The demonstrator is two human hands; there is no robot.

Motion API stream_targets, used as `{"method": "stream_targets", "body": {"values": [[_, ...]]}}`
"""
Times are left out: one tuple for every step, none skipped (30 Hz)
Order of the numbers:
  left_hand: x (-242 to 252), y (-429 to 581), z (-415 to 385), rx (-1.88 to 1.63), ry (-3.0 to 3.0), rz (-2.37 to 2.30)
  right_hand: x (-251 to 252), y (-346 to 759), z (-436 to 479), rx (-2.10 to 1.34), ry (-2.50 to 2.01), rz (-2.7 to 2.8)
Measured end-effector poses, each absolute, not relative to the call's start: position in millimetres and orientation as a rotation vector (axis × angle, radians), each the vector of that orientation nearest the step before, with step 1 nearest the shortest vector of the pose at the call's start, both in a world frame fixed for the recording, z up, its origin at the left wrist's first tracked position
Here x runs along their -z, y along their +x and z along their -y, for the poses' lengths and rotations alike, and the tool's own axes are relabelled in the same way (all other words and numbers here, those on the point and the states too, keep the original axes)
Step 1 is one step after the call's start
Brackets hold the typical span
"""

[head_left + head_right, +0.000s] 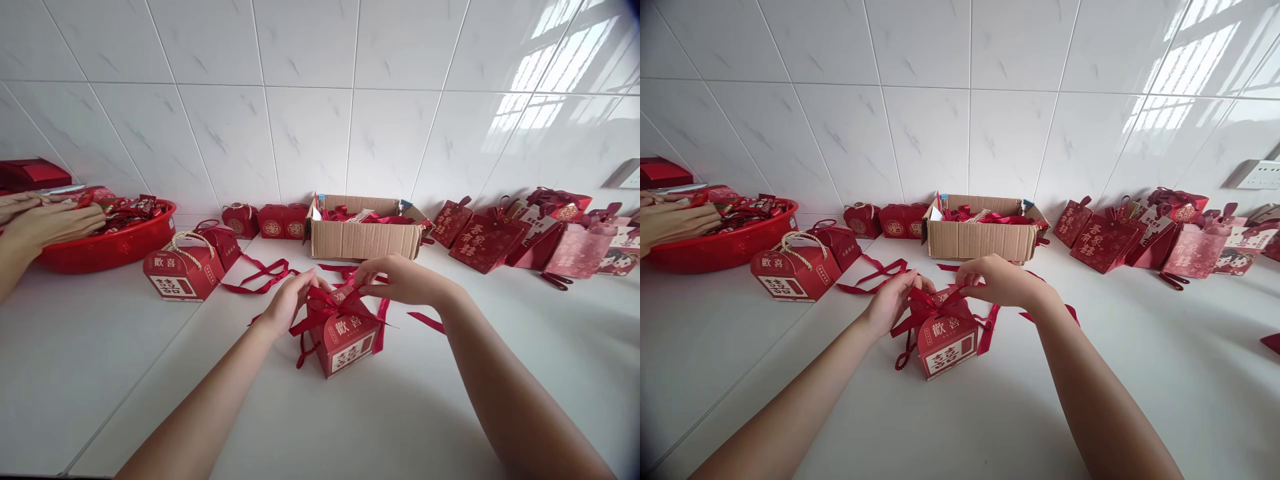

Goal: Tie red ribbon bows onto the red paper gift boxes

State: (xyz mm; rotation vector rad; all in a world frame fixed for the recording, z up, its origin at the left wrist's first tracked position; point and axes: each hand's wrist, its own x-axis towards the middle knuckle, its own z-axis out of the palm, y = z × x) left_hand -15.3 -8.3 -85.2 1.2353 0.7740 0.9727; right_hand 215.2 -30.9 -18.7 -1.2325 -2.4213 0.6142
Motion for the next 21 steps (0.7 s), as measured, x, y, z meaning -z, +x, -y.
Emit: {"method": "stream_targets", "body": {"values": [[85,-15,8,-0.972,1.237,-0.773,19,215,31,-0.609,-1.232,2.414],[85,-16,8,-0.971,1.237,-0.772,19,215,31,-0.604,-1.227,2.407],[86,-16,8,-0.971,1.233,-0.77,18,215,31,-0.598,-1.219,2.402],[86,-16,8,-0.973,1.227,-0.768,18,215,32,-0.591,-1.209,2.398],[86,-16,7,-0.976,1.222,-0.765,18,215,32,-0.584,-1.198,2.393],[87,-16,7,-0.98,1.218,-0.761,18,215,33,-0.579,-1.189,2.387],[87,-16,6,-0.985,1.218,-0.758,18,215,33,-0.575,-1.184,2.382],[87,-16,6,-0.988,1.221,-0.756,17,215,33,-0.57,-1.184,2.376],[88,-16,6,-0.992,1.227,-0.755,17,215,34,-0.563,-1.19,2.369],[88,-16,5,-0.997,1.234,-0.755,16,215,34,-0.555,-1.198,2.363],[88,-16,5,-1.002,1.24,-0.755,16,216,34,-0.543,-1.208,2.358],[88,-16,5,-1.004,1.248,-0.754,15,217,34,-0.532,-1.221,2.356],[87,-16,6,-1.007,1.258,-0.756,14,218,34,-0.522,-1.236,2.353],[87,-17,6,-1.011,1.27,-0.76,13,220,35,-0.514,-1.253,2.353],[87,-17,7,-1.012,1.284,-0.764,13,221,35,-0.506,-1.273,2.353],[86,-17,8,-1.008,1.295,-0.763,12,223,35,-0.498,-1.294,2.353],[86,-17,8,-1.006,1.298,-0.759,11,225,35,-0.49,-1.317,2.352],[85,-17,8,-1.009,1.289,-0.753,10,227,35,-0.485,-1.338,2.353],[85,-17,7,-1.016,1.271,-0.746,10,228,35,-0.483,-1.353,2.355],[84,-18,6,-1.031,1.245,-0.739,10,230,34,-0.489,-1.363,2.365],[83,-19,4,-1.053,1.219,-0.736,11,233,34,-0.504,-1.366,2.382]]}}
